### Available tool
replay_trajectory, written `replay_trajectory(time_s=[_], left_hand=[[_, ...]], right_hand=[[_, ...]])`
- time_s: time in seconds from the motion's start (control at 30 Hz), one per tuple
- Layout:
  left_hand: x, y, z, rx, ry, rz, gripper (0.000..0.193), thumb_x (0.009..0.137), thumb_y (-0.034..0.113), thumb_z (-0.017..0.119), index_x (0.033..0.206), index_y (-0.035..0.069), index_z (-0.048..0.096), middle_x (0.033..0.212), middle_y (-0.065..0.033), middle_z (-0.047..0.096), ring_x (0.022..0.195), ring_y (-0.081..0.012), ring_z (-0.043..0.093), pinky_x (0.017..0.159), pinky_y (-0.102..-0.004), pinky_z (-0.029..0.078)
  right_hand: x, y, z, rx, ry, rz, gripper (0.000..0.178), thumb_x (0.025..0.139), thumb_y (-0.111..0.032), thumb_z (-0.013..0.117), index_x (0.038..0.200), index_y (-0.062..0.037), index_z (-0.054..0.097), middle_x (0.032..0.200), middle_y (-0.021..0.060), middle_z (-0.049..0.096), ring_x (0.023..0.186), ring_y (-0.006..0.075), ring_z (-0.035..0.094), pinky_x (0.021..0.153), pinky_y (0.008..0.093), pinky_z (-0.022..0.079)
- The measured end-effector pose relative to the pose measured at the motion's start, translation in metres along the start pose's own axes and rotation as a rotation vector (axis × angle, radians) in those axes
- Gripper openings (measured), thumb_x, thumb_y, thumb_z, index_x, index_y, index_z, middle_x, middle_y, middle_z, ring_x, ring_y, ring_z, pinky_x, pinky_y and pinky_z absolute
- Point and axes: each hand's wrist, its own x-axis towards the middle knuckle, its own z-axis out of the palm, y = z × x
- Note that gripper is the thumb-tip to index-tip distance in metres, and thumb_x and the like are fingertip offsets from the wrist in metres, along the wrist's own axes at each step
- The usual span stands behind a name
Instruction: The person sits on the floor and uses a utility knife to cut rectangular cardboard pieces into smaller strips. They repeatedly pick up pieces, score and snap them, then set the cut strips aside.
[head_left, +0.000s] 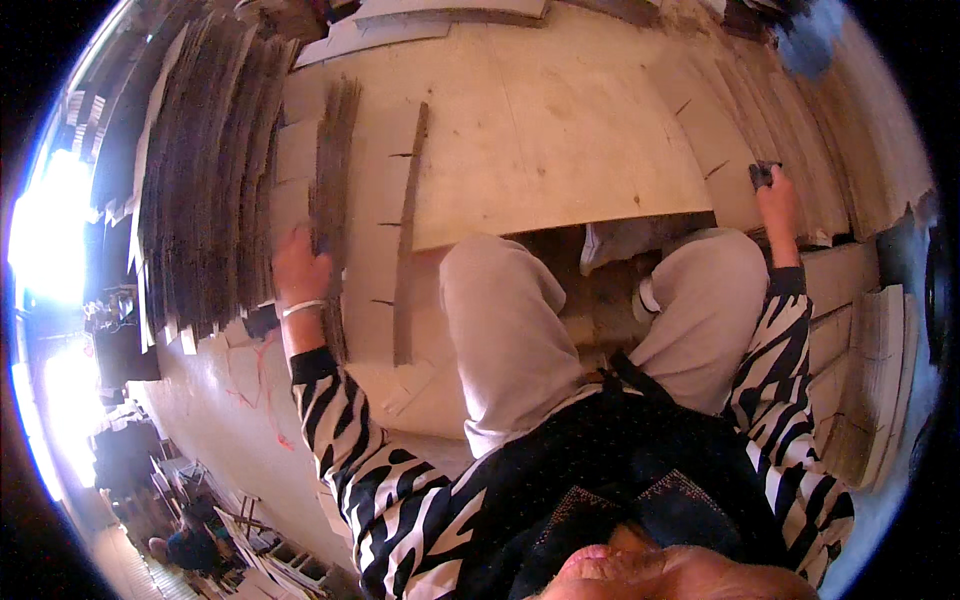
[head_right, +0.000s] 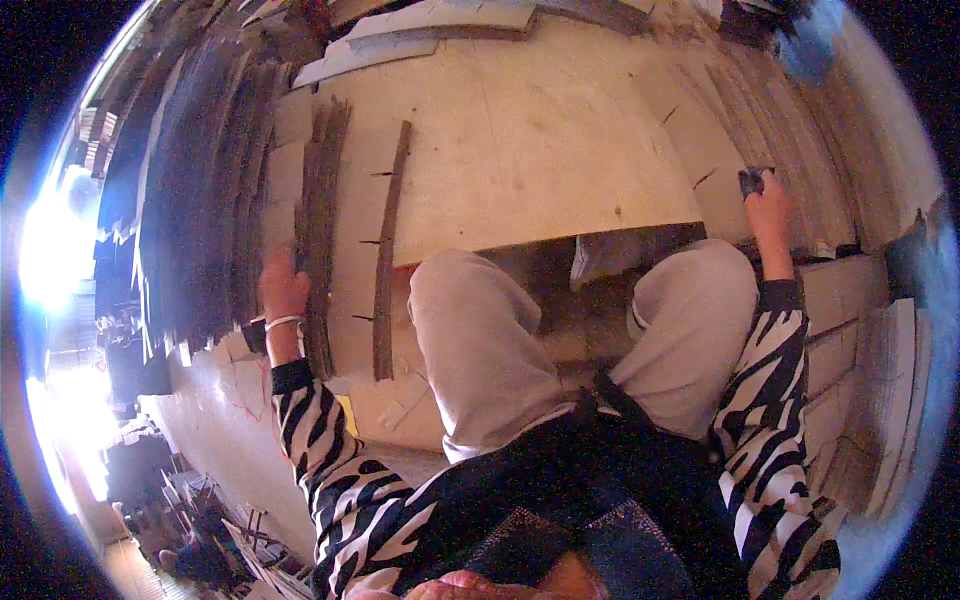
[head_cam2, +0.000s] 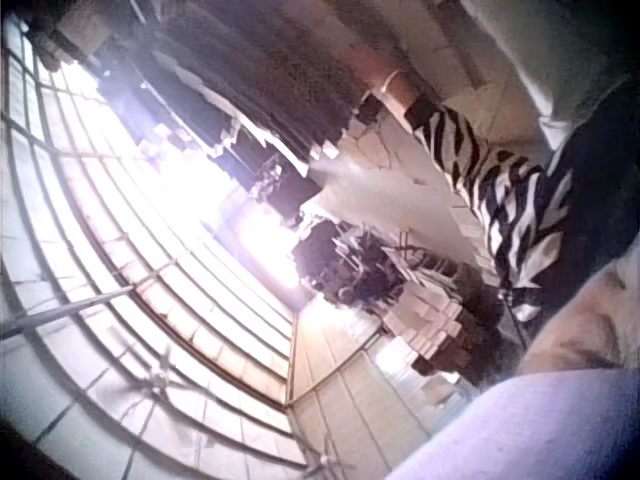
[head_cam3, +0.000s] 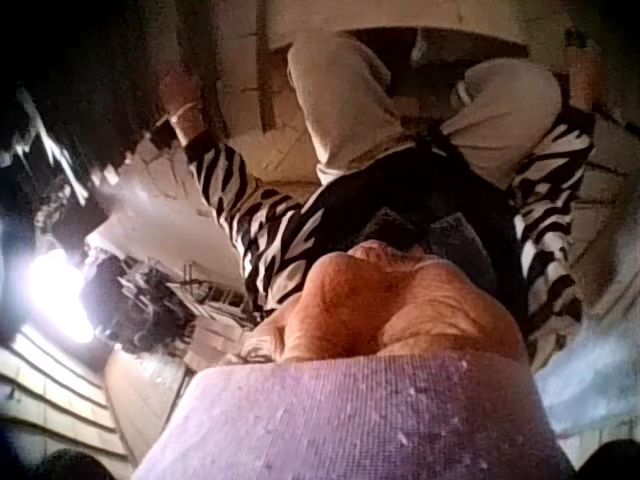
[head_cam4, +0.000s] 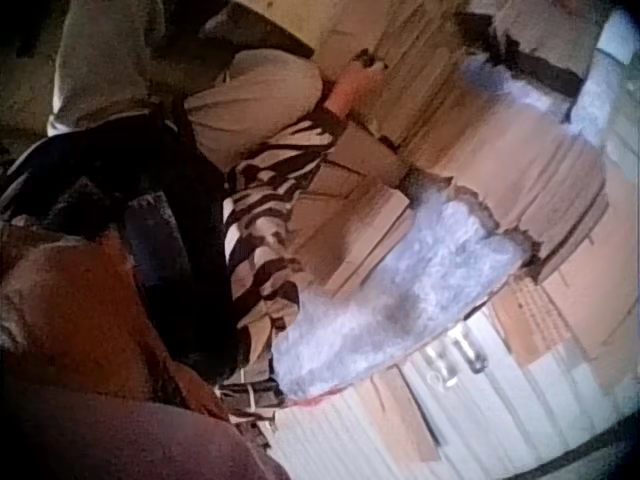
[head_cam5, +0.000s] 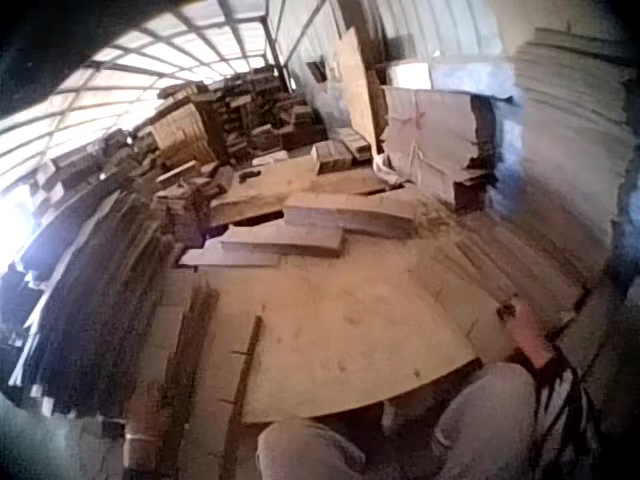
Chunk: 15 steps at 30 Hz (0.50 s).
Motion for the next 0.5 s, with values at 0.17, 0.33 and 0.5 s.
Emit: replay_trajectory(time_s=[0.17, 0.33, 0.5], left_hand=[[0.026, 0.115, 0.03, 0.071, 0.098, -0.084, 0.046, 0.07, 0.023, 0.065, 0.112, 0.005, 0.057, 0.125, -0.0138, 0.052, 0.116, -0.0307, 0.05, 0.091, -0.047, 0.043], [0.041, 0.139, 0.1, 0.266, 0.183, -0.222, 0.036, 0.072, 0.024, 0.066, 0.103, 0.007, 0.061, 0.116, -0.0131, 0.055, 0.108, -0.0306, 0.051, 0.084, -0.0488, 0.042], [0.045, 0.183, 0.098, 0.19, 0.272, 0.071, 0.025, 0.073, 0.02, 0.064, 0.096, 0.008, 0.062, 0.111, -0.0106, 0.056, 0.104, -0.0291, 0.052, 0.079, -0.044, 0.044]], right_hand=[[0.025, 0.008, -0.003, 0.194, 0.312, -0.063, 0.038, 0.08, -0.008, 0.049, 0.117, -0.0011, 0.056, 0.104, 0.0265, 0.061, 0.096, 0.0404, 0.059, 0.08, 0.0433, 0.046], [0.025, -0.081, -0.07, 0.311, 0.207, -0.188, 0.033, 0.082, -0.008, 0.05, 0.114, -0.0006, 0.055, 0.104, 0.0247, 0.061, 0.098, 0.0391, 0.059, 0.083, 0.0428, 0.046], [0.002, -0.176, -0.044, 0.635, 0.037, -0.489, 0.028, 0.081, -0.011, 0.057, 0.108, -0.0047, 0.053, 0.096, 0.0233, 0.061, 0.095, 0.0397, 0.058, 0.077, 0.0438, 0.047]])
